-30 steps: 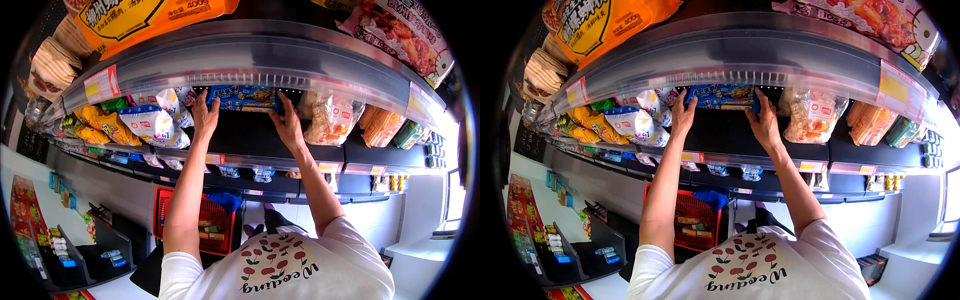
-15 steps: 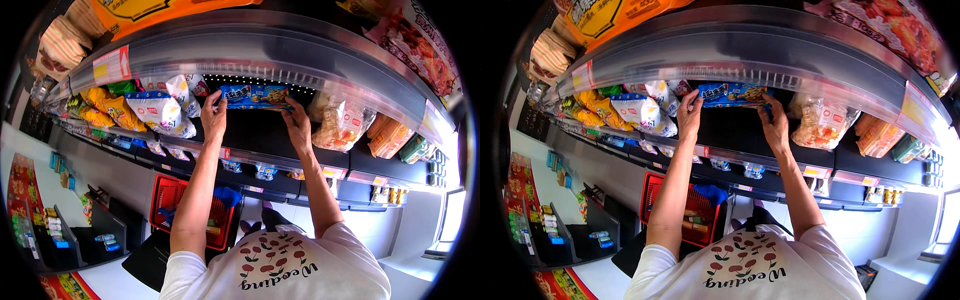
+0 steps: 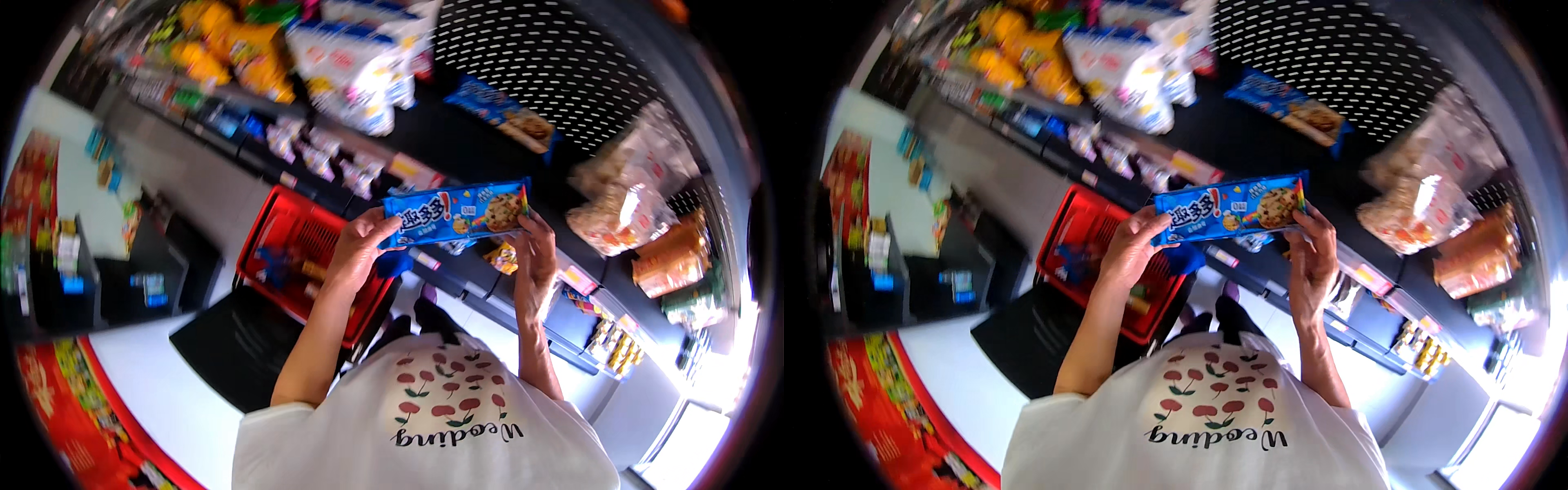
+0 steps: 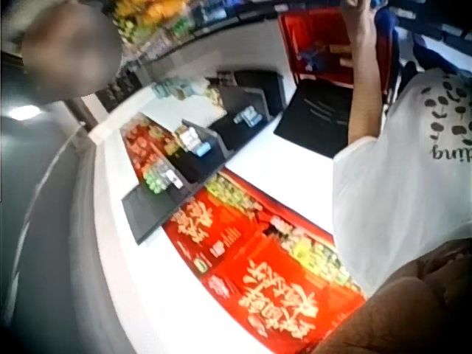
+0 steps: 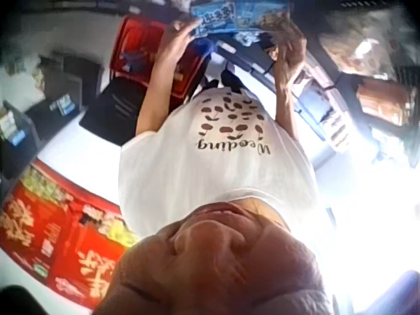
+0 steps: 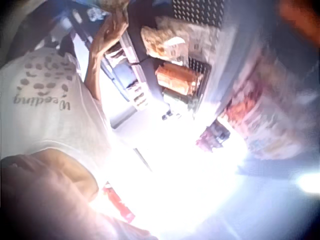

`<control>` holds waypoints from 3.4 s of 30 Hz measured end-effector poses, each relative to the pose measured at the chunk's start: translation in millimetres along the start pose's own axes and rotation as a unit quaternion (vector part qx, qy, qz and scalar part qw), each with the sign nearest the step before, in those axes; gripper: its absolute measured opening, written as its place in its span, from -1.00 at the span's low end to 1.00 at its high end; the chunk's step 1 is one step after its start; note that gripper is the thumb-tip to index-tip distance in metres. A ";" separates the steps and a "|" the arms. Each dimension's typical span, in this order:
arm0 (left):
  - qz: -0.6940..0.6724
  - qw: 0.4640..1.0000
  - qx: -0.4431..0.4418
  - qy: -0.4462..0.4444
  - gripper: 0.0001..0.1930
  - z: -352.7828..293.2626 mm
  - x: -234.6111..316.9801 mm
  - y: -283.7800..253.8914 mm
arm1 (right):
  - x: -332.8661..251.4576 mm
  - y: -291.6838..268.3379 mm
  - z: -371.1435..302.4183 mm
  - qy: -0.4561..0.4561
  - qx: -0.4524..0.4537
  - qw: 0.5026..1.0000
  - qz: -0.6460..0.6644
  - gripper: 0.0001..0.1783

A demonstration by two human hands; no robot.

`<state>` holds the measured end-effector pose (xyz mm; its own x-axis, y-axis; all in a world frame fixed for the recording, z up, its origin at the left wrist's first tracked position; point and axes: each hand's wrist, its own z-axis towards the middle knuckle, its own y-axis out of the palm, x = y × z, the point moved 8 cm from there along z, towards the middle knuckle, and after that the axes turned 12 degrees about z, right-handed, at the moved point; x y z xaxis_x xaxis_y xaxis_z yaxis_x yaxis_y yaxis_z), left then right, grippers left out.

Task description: The person restocks a supermarket shelf by taking packaged snacks from a red basket and placing them onto the shelf. They also wipe the shelf surface with a blue cloth between items.

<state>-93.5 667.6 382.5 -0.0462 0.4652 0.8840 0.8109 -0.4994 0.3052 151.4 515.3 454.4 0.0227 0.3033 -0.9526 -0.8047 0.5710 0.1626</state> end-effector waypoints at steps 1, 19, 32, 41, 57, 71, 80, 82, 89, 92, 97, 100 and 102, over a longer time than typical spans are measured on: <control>0.001 1.000 0.004 -0.008 -0.60 -14.3 -13.6 -10.6 | 4.0 4.5 -13.3 0.005 -0.016 1.000 -0.004 -0.67; 0.051 0.896 0.423 -0.127 -0.57 -179.7 -161.4 -298.2 | 89.2 118.6 -116.9 0.193 -0.277 0.927 -0.165 -0.69; 0.163 0.806 0.555 -0.126 -0.58 -50.4 -234.7 -468.8 | 91.4 84.9 -145.6 0.188 -0.272 0.902 -0.278 -0.68; 0.282 0.745 0.592 -0.118 -0.50 -34.3 -297.7 -562.7 | 87.8 76.7 -148.5 0.226 -0.282 0.885 -0.294 -0.71; 0.230 0.919 0.276 0.162 -0.75 -15.9 -76.0 -168.9 | 61.6 66.7 -75.9 0.103 -0.187 0.948 -0.235 -0.59; 0.401 0.846 0.052 0.347 -0.38 166.6 94.1 83.5 | 52.6 -54.9 104.8 -0.013 0.124 0.987 -0.100 -0.29; 0.339 0.918 0.085 0.188 -0.31 258.1 87.6 88.8 | 85.6 -53.2 140.9 0.110 0.080 0.990 0.022 -0.36; 0.294 0.937 0.084 0.167 -0.39 254.7 83.1 89.7 | 87.3 -56.3 141.4 0.094 0.082 0.992 0.027 -0.44; 0.147 0.980 0.012 0.131 -0.70 209.8 67.4 69.0 | 82.8 -57.5 135.3 0.049 0.070 0.989 0.120 -0.63; 0.167 0.980 -0.014 0.108 -0.74 145.4 71.7 61.5 | 57.1 -47.9 116.6 0.036 0.051 0.989 0.137 -0.68; 0.065 0.993 -0.032 0.093 -0.61 34.5 56.4 35.6 | 11.6 -7.6 62.9 0.036 0.003 0.998 0.051 -0.69; 0.023 0.998 -0.020 0.056 -0.56 -26.8 37.3 -8.1 | 0.6 33.1 26.8 0.032 -0.060 0.997 0.040 -0.72; 0.047 0.997 0.059 0.010 -0.54 -66.0 22.3 -45.9 | 10.1 58.3 0.2 0.047 -0.109 0.992 0.051 -0.72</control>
<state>-170.2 652.7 411.6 0.0228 0.4046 0.9142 0.8755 -0.4496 0.1771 104.8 551.7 454.3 -0.1119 0.2720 -0.9558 -0.9094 0.3596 0.2088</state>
